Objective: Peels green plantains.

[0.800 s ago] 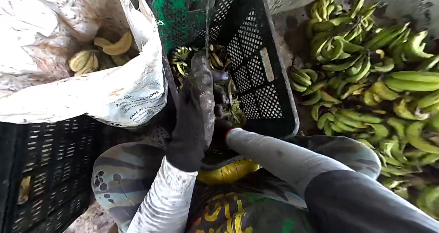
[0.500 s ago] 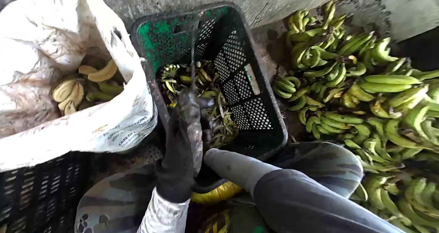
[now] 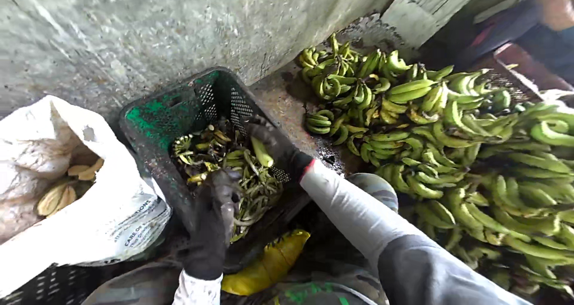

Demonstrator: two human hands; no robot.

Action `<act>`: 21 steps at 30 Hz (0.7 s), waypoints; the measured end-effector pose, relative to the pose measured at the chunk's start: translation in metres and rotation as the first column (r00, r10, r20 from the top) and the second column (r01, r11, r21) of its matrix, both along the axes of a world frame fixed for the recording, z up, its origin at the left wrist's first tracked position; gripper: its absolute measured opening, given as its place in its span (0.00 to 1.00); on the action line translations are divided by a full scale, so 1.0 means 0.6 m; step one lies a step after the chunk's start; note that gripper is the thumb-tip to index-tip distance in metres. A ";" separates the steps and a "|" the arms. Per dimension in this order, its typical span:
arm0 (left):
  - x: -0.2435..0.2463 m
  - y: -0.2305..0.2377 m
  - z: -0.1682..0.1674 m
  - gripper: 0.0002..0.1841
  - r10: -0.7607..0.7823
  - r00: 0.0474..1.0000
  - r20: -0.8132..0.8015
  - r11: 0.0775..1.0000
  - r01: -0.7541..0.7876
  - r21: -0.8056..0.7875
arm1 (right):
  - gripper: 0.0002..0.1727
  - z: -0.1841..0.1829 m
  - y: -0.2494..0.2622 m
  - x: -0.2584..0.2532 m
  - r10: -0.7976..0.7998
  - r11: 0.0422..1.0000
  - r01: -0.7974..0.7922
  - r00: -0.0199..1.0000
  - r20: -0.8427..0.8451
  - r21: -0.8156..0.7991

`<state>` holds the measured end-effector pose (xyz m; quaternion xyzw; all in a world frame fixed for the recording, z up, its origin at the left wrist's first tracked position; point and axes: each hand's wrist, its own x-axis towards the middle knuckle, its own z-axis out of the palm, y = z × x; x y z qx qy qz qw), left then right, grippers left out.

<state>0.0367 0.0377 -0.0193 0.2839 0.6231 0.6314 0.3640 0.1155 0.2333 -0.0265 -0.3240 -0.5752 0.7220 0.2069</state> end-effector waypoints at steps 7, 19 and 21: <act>0.097 0.012 0.001 0.21 -0.272 0.900 -0.341 0.953 0.203 -0.225 | 0.11 0.026 0.005 0.096 -0.367 0.923 0.297 0.872 -0.325 -0.246; 0.106 0.021 -0.006 0.19 -0.337 0.869 -0.363 0.922 0.226 -0.314 | 0.19 0.026 -0.022 0.110 -0.424 0.899 0.372 0.872 -0.243 -0.232; 0.102 0.024 -0.006 0.19 -0.340 0.875 -0.346 0.912 0.217 -0.347 | 0.26 0.025 -0.028 0.104 -0.412 0.903 0.355 0.877 -0.247 -0.243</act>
